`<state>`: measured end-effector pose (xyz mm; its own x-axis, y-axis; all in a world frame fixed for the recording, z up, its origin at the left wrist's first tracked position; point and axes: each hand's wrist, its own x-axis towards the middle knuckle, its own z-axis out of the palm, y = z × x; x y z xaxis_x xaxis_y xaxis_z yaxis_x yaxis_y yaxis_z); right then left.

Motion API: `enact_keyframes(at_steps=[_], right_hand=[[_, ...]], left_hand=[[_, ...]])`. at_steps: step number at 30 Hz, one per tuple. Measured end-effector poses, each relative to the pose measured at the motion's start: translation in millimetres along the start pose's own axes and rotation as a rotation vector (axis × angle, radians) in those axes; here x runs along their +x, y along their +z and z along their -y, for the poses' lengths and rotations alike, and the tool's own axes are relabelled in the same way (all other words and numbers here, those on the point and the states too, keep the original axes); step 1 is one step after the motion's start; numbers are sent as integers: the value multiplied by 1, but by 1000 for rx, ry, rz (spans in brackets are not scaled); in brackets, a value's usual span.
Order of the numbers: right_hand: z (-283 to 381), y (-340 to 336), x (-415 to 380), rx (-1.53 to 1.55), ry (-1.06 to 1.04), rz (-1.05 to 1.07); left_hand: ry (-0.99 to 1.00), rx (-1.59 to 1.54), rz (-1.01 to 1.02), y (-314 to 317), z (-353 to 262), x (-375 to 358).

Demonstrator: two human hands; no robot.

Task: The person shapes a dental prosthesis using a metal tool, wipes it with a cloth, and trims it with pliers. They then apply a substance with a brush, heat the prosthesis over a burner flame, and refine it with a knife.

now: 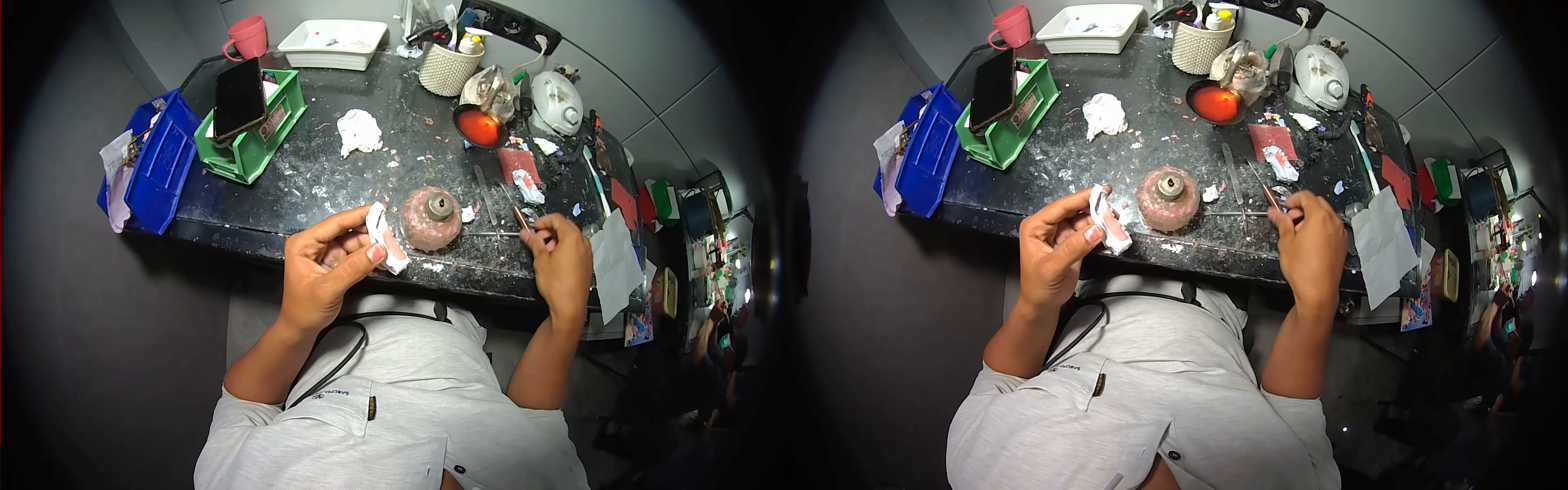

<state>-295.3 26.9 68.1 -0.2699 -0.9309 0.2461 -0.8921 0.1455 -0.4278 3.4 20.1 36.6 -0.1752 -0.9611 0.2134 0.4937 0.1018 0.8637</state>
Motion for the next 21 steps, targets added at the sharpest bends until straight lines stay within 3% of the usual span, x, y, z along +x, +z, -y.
enact_keyframes(at_steps=[6, 8, 10, 12, 15, 21], right_hand=[[-10, 3, -4, -84, -44, 6], [-8, -3, 0, 390, 35, -94], [-5, -7, 10, 783, -70, -198], [15, -12, 22, 922, -264, -322], [39, -9, 30, 1069, -329, -360], [36, 13, 42, 1061, -341, -268]], left_hand=[[-127, -6, -50, -7, 10, 1], [-125, -15, -59, -8, 10, 2], [-131, -21, -63, -9, 11, 2], [-118, -38, -73, -10, 13, 3], [-97, -90, -105, -8, 13, 5], [-110, -50, -74, -13, 11, 4]])
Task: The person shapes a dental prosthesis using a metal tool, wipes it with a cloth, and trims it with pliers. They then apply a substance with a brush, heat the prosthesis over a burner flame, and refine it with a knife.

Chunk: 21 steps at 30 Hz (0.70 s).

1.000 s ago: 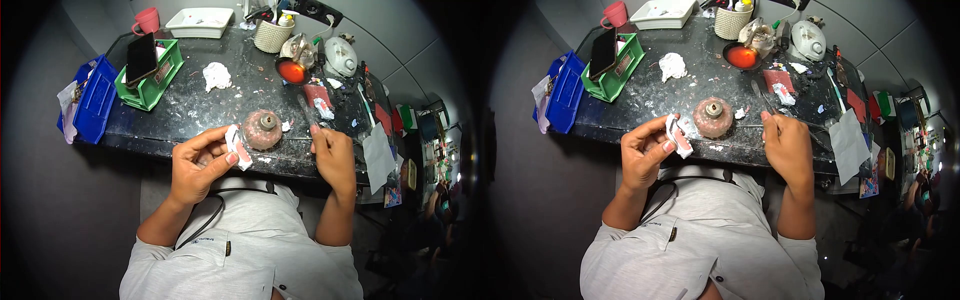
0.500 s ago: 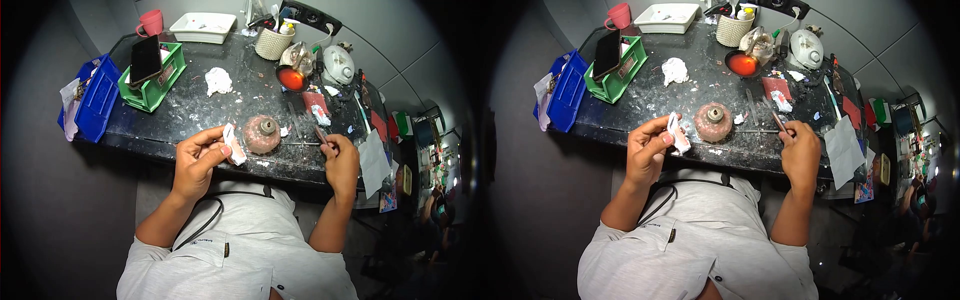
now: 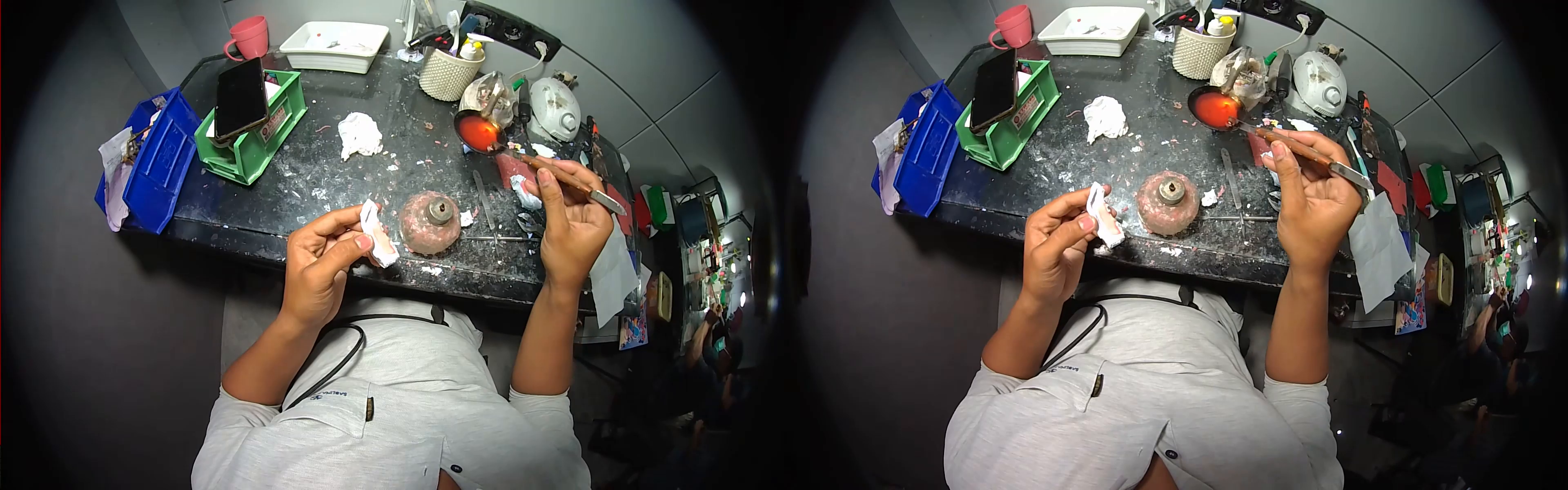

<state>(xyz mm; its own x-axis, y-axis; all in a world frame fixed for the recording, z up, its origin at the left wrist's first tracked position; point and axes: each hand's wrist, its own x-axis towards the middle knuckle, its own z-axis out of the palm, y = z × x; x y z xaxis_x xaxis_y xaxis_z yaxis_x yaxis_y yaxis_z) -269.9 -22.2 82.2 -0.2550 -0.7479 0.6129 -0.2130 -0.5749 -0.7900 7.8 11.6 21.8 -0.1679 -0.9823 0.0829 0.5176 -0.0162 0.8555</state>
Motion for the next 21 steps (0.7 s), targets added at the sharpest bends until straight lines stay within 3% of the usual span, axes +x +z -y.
enact_keyframes(at_steps=[8, 13, 21], right_hand=[[8, 3, -2, 31, 31, -31], [26, 1, -21, 163, 143, 132], [23, 1, -30, 146, 166, 155]], left_hand=[[-11, 6, -8, 1, 0, 1], [-17, 3, 8, 3, -3, 0], [-69, -59, 65, 9, -4, -2]])
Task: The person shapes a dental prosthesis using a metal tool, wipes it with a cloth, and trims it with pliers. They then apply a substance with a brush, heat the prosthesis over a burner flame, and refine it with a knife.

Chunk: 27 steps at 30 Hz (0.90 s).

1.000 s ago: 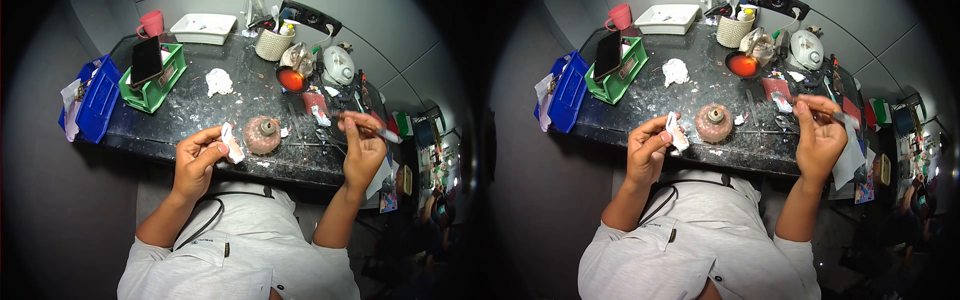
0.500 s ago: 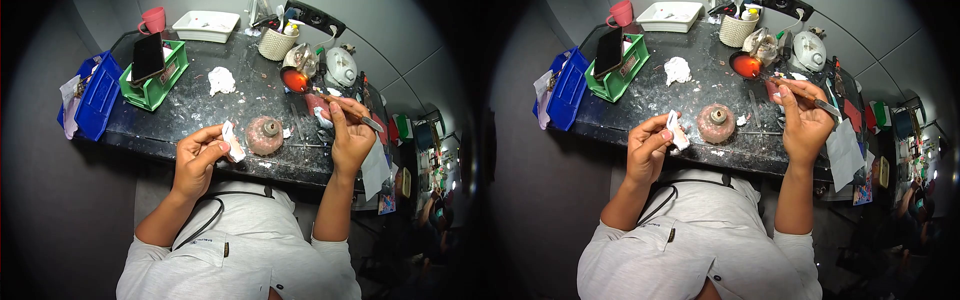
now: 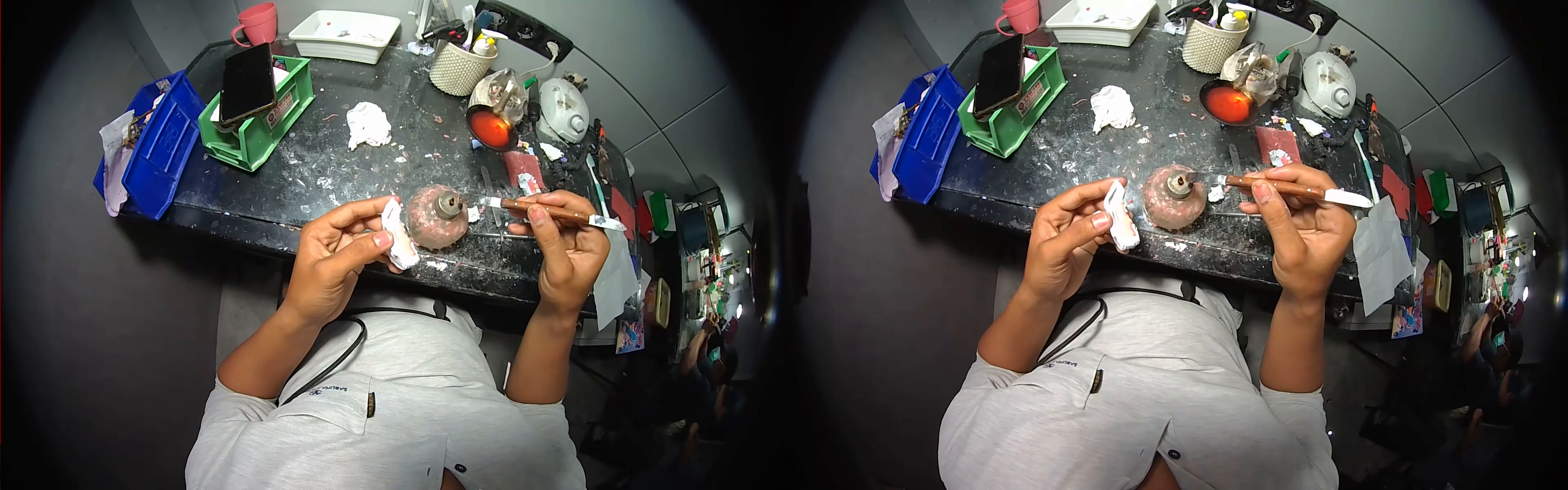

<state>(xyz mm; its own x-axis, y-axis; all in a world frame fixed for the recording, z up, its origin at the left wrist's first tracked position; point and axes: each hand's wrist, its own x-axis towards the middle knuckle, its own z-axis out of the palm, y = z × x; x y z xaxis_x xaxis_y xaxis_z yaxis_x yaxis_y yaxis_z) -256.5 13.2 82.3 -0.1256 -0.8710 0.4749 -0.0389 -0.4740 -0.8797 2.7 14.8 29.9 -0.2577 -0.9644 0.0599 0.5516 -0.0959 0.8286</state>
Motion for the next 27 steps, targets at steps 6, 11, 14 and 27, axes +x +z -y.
enact_keyframes(at_steps=[6, 11, 14, 27], right_hand=[[3, 1, -2, -6, -14, 6], [25, 15, -14, 48, -45, 125], [31, 20, -20, 46, -17, 153], [29, 26, -25, -29, -14, 172]], left_hand=[[-30, -44, 96, 0, -1, -1], [-49, -34, 160, -1, 2, -3], [-79, -48, 187, -1, 2, -5], [-81, -21, 197, -1, 0, -6]])
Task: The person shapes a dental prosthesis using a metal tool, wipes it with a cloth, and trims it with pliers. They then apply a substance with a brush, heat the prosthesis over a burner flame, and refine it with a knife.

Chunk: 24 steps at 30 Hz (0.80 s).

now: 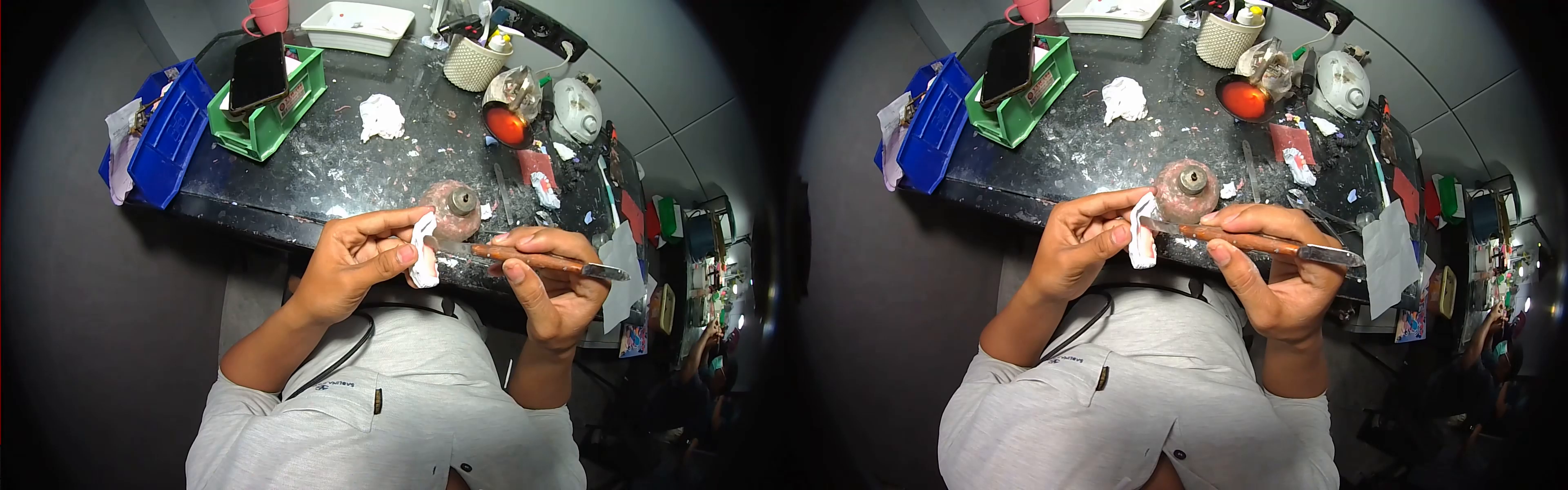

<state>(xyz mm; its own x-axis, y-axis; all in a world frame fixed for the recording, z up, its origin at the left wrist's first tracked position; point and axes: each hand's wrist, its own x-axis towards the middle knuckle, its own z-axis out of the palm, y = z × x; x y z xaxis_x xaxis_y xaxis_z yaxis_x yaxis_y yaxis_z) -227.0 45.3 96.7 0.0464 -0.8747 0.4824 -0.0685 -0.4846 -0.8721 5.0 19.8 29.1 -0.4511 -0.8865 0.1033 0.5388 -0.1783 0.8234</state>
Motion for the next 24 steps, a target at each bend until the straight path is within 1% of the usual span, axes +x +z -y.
enact_keyframes(at_steps=[15, 18, 21, 24], right_hand=[[-1, -2, -1, -27, 1, -13], [0, -2, -1, 22, 22, 9], [0, -3, -2, -36, -3, -21], [-1, -4, -1, 8, 1, -4]], left_hand=[[7, 5, -16, 1, 0, 0], [12, 14, -18, 1, 0, 0], [13, 15, -14, -1, 1, 0], [15, 7, -15, 0, 1, 0]])
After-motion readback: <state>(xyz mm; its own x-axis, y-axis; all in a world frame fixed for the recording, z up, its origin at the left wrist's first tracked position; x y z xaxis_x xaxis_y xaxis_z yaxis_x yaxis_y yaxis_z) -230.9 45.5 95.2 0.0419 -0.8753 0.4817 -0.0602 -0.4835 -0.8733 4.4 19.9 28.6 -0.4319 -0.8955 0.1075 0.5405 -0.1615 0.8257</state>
